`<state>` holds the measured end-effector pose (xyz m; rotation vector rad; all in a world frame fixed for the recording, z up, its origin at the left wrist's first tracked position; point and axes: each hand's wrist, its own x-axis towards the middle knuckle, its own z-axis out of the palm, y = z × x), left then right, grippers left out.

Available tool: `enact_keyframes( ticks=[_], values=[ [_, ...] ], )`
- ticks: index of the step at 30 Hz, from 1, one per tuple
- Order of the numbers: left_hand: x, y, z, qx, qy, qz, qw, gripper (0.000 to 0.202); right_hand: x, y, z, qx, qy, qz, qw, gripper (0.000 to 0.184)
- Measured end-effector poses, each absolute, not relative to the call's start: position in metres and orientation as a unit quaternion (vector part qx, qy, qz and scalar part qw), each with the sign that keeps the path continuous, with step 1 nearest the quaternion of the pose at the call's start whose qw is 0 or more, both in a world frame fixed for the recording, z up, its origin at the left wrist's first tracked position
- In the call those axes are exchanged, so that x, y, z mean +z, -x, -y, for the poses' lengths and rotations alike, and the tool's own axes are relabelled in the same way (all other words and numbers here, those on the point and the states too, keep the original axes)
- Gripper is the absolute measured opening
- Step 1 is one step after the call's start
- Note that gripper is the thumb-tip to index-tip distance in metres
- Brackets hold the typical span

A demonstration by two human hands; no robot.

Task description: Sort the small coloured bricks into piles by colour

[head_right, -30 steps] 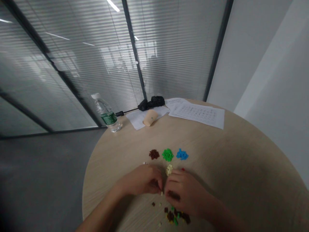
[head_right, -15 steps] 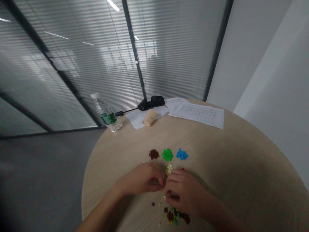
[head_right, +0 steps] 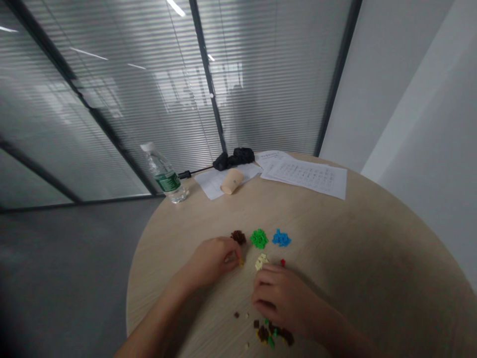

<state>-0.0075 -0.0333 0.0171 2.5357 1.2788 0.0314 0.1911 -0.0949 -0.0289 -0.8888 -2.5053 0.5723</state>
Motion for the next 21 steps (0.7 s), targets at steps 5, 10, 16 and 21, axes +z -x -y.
enact_keyframes(
  ticks=[5,10,16,21],
  values=[
    [0.020,0.008,0.033,0.009,-0.872,-0.469,0.141,0.011,-0.023,-0.198,0.092,0.202,0.331,0.899,0.205,0.015],
    [0.020,0.011,0.032,0.006,-0.865,-0.485,0.129,0.013,-0.017,-0.216,0.090,0.201,0.357,0.886,0.215,0.013],
    [0.015,0.019,0.026,0.006,-0.845,-0.527,0.089,0.011,-0.023,-0.220,0.094,0.220,0.386,0.884,0.143,0.014],
    [0.014,0.024,0.025,-0.007,-0.824,-0.560,0.090,0.012,-0.023,-0.216,0.093,0.218,0.383,0.888,0.132,0.014]
  ],
)
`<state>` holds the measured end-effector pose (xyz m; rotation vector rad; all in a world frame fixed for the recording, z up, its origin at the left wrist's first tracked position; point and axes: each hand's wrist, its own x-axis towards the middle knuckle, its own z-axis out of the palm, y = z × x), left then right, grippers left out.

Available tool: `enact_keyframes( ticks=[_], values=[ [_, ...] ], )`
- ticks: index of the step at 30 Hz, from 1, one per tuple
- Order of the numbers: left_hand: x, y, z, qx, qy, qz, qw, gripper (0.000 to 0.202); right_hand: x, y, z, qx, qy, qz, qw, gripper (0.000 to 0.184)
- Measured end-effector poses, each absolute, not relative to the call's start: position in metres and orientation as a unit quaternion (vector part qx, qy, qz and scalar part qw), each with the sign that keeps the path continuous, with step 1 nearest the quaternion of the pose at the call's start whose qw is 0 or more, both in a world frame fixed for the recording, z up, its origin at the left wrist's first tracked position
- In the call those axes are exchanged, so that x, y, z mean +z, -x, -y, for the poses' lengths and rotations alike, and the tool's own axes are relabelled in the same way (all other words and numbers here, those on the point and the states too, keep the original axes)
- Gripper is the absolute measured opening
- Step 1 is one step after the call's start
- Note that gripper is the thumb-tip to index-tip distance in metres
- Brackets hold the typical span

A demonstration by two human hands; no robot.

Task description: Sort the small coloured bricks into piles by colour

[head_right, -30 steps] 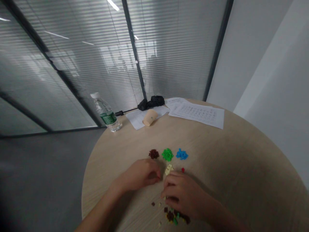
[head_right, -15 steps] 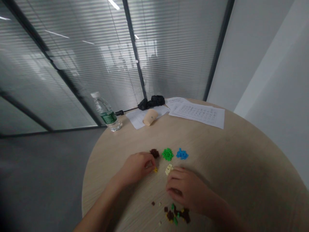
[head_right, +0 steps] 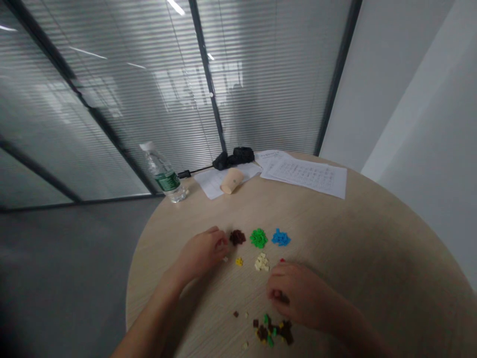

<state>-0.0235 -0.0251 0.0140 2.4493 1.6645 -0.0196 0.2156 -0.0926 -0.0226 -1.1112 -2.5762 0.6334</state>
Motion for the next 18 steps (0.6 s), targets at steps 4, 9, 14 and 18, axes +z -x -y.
enact_keyframes(
  ticks=[4,9,14,18],
  values=[
    [0.015,0.025,0.027,-0.021,-0.828,-0.548,0.118,0.010,-0.023,-0.214,0.091,0.210,0.387,0.885,0.151,0.015],
    [0.012,0.026,0.025,-0.009,-0.838,-0.529,0.133,0.011,-0.029,-0.216,0.087,0.190,0.381,0.884,0.191,0.016],
    [0.008,0.030,0.021,-0.003,-0.837,-0.531,0.128,0.018,-0.033,-0.218,0.083,0.158,0.376,0.884,0.227,0.020],
    [0.007,0.033,0.020,0.011,-0.836,-0.531,0.140,0.017,-0.035,-0.217,0.082,0.151,0.380,0.874,0.263,0.019]
  ],
)
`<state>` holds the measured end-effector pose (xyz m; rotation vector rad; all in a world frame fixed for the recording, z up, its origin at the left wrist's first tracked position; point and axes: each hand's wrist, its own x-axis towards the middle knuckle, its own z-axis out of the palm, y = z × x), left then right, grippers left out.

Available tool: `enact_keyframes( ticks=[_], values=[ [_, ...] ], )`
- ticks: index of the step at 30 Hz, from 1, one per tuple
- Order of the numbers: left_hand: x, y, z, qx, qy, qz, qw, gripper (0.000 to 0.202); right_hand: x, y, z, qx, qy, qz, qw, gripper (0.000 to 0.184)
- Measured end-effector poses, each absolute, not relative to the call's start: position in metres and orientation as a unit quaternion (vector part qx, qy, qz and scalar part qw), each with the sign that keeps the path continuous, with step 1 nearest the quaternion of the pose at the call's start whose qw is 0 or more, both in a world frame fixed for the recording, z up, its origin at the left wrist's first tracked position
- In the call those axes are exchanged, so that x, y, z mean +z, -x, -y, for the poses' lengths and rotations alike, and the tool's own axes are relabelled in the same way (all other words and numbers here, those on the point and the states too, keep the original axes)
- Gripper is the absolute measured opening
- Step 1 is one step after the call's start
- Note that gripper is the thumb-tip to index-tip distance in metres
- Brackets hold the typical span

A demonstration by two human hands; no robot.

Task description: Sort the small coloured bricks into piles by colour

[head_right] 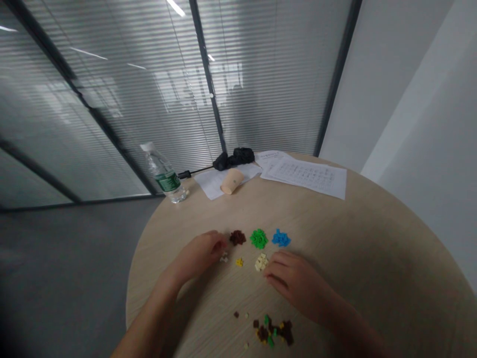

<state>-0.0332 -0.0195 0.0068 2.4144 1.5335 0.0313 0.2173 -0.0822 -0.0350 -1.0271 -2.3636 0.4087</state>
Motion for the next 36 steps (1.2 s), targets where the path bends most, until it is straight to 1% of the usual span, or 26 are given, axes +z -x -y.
enact_keyframes(
  ticks=[3,6,8,14,20,23,26,28,32,36],
  values=[
    [0.008,0.034,0.021,0.015,-0.839,-0.516,0.170,0.016,-0.037,-0.218,0.082,0.151,0.394,0.858,0.293,0.021],
    [0.007,0.033,0.021,0.020,-0.845,-0.491,0.211,0.021,-0.038,-0.218,0.081,0.152,0.414,0.845,0.302,0.024],
    [0.004,0.033,0.021,0.027,-0.847,-0.483,0.220,0.022,-0.037,-0.217,0.080,0.156,0.424,0.837,0.309,0.023],
    [0.001,0.032,0.019,0.025,-0.854,-0.480,0.198,0.015,-0.036,-0.217,0.079,0.152,0.471,0.811,0.314,0.017],
    [0.016,0.024,0.025,0.050,-0.860,-0.485,0.151,0.012,-0.044,-0.216,0.075,0.133,0.503,0.792,0.318,0.016],
    [0.023,0.016,0.031,0.061,-0.891,-0.405,0.198,0.012,-0.045,-0.213,0.073,0.119,0.498,0.802,0.308,0.015],
    [0.023,0.008,0.038,0.009,-0.916,-0.289,0.279,0.013,-0.042,-0.209,0.072,0.106,0.469,0.823,0.302,0.014],
    [0.019,0.004,0.042,-0.018,-0.920,-0.243,0.307,0.012,-0.042,-0.207,0.073,0.100,0.456,0.829,0.307,0.014],
    [0.010,-0.002,0.046,-0.031,-0.925,-0.213,0.312,0.011,-0.044,-0.207,0.073,0.106,0.455,0.824,0.321,0.015],
    [0.005,-0.004,0.047,-0.025,-0.931,-0.205,0.300,0.011,-0.048,-0.209,0.071,0.117,0.462,0.821,0.315,0.016]
  ],
)
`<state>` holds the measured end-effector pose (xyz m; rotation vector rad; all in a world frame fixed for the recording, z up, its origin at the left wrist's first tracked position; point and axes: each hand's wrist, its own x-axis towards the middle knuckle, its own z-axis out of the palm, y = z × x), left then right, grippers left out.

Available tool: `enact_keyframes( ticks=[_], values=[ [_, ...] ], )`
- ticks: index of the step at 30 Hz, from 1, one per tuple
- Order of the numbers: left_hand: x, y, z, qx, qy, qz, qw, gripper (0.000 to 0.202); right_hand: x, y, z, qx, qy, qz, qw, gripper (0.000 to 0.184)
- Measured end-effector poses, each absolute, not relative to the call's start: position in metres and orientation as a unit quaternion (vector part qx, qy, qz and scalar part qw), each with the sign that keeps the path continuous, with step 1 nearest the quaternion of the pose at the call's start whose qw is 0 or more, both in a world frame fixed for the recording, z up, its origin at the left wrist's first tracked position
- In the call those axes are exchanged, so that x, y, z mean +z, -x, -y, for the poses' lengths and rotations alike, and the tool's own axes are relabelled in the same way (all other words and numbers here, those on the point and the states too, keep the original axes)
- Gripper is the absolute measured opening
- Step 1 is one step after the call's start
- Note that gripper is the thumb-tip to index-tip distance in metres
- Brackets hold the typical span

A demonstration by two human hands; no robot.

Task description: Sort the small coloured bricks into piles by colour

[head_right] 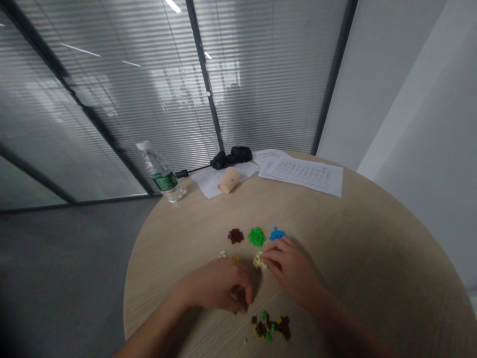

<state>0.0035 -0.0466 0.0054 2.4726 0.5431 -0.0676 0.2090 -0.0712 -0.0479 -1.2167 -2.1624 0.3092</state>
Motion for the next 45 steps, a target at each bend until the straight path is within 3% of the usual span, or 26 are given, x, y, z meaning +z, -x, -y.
enact_keyframes(
  ticks=[10,19,23,36,45],
  values=[
    [0.005,-0.008,0.050,-0.030,-0.935,-0.199,0.293,0.012,-0.030,-0.207,0.081,0.120,0.396,0.842,0.346,0.016],
    [0.013,0.003,0.038,-0.009,-0.925,-0.275,0.261,0.015,-0.018,-0.180,0.118,0.198,0.285,0.911,0.222,0.005],
    [0.014,0.006,0.033,0.022,-0.923,-0.276,0.265,0.014,-0.024,-0.173,0.121,0.181,0.279,0.927,0.174,0.009],
    [-0.001,-0.009,0.032,0.073,-0.923,-0.341,0.164,0.012,-0.033,-0.170,0.119,0.163,0.273,0.928,0.195,0.012],
    [-0.012,-0.012,0.028,0.079,-0.920,-0.355,0.145,0.011,-0.029,-0.208,0.085,0.116,0.408,0.855,0.298,0.012]
  ],
)
